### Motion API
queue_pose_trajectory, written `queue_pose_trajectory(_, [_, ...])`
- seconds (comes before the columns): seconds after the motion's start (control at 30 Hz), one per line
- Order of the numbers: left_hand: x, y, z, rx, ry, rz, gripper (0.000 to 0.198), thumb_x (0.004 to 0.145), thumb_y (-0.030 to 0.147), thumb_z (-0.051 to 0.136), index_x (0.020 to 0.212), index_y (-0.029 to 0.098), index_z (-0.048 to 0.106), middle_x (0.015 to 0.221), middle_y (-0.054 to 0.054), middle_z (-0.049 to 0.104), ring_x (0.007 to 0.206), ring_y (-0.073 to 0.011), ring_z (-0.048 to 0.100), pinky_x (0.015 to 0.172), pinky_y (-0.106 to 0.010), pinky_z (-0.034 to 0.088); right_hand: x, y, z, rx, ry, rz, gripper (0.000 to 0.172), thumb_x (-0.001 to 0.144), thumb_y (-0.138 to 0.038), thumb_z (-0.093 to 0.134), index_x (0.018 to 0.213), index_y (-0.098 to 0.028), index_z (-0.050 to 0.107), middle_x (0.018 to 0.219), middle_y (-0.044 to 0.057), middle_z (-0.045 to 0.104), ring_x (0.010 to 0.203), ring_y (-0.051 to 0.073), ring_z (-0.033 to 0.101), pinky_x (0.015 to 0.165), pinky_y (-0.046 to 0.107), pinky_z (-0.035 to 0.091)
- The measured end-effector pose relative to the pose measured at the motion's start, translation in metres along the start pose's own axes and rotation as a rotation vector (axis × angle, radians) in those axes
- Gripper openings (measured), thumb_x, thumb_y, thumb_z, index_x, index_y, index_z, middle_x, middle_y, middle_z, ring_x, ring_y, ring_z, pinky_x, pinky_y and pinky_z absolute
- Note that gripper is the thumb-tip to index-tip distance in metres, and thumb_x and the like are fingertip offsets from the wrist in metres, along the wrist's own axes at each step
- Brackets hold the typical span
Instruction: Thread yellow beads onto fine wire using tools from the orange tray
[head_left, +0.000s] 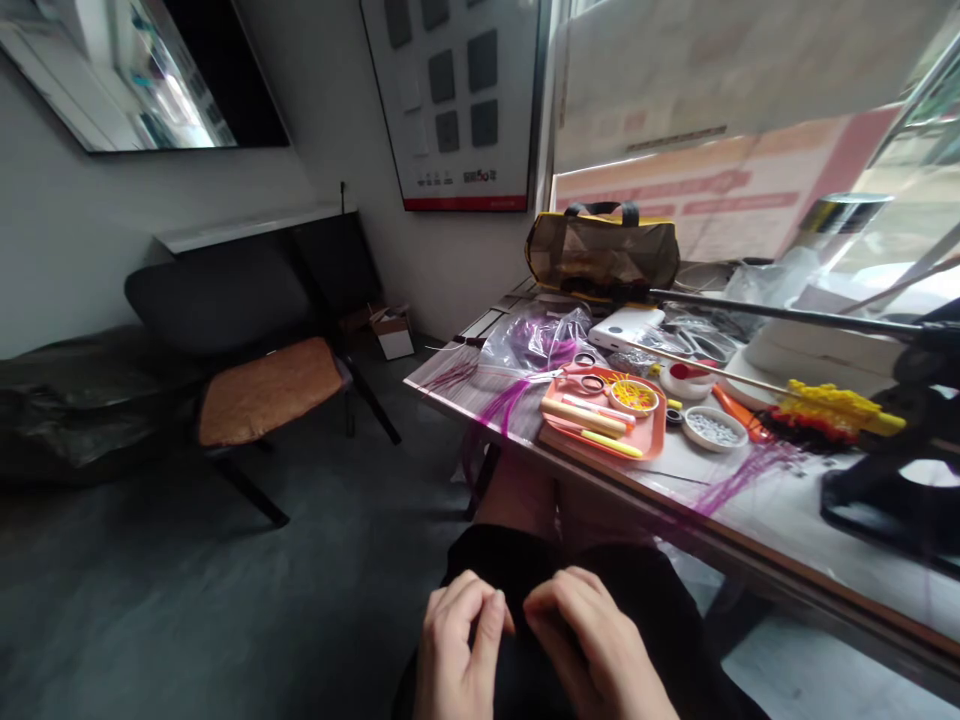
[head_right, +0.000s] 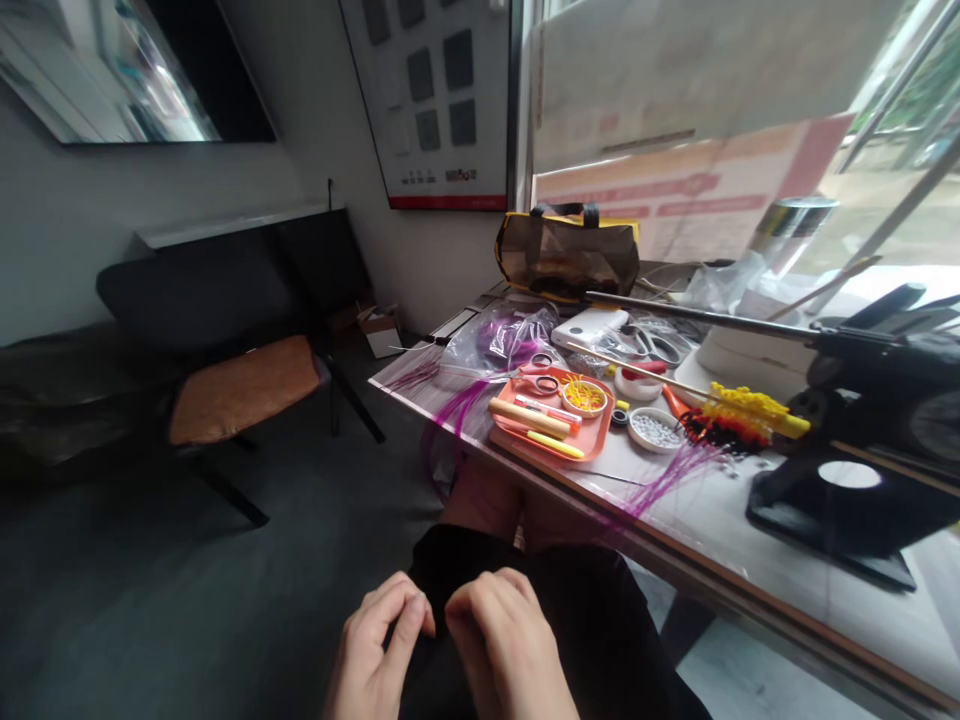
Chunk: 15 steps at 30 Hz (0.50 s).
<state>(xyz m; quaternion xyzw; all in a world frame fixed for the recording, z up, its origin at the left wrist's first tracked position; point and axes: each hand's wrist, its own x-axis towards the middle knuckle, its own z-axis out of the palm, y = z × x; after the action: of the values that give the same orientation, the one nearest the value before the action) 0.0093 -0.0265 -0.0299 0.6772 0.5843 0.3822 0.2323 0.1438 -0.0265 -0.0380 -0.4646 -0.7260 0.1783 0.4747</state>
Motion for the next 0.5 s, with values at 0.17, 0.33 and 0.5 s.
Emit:
queue_pose_trajectory(0.17, [0.001, 0.002, 0.001, 0.123, 0.016, 0.108, 0.039, 0.091, 0.032, 0.035, 0.056, 0.020, 0.046, 0.055, 0.002, 0.052, 0.057, -0.0139, 0.053, 0.056, -0.023, 0.038, 0.004, -0.001, -0.005, 0.012, -0.033, -0.040, 0.019, 0.090, -0.022, 0.046, 0.075, -0.021, 0.057, 0.060, -0.001, 0.055, 0.057, 0.013, 0.052, 0.057, 0.024, 0.045])
queue_pose_trajectory(0.33, [0.010, 0.006, -0.015, 0.324, 0.008, 0.305, 0.020, 0.087, 0.023, 0.044, 0.076, 0.022, 0.061, 0.073, -0.002, 0.066, 0.069, -0.0174, 0.060, 0.064, -0.029, 0.044, 0.004, -0.001, -0.005, -0.040, 0.005, -0.009, 0.017, 0.089, -0.023, 0.047, 0.074, -0.021, 0.056, 0.062, -0.001, 0.056, 0.058, 0.014, 0.052, 0.056, 0.024, 0.044])
queue_pose_trajectory(0.5, [0.009, 0.008, -0.022, 0.260, 0.013, 0.350, 0.023, 0.086, 0.019, 0.046, 0.106, 0.022, 0.057, 0.096, -0.006, 0.068, 0.080, -0.0161, 0.065, 0.066, -0.023, 0.051, 0.003, 0.000, -0.006, -0.040, 0.042, 0.027, 0.015, 0.089, -0.021, 0.045, 0.078, -0.021, 0.056, 0.065, 0.000, 0.058, 0.059, 0.015, 0.054, 0.056, 0.026, 0.044])
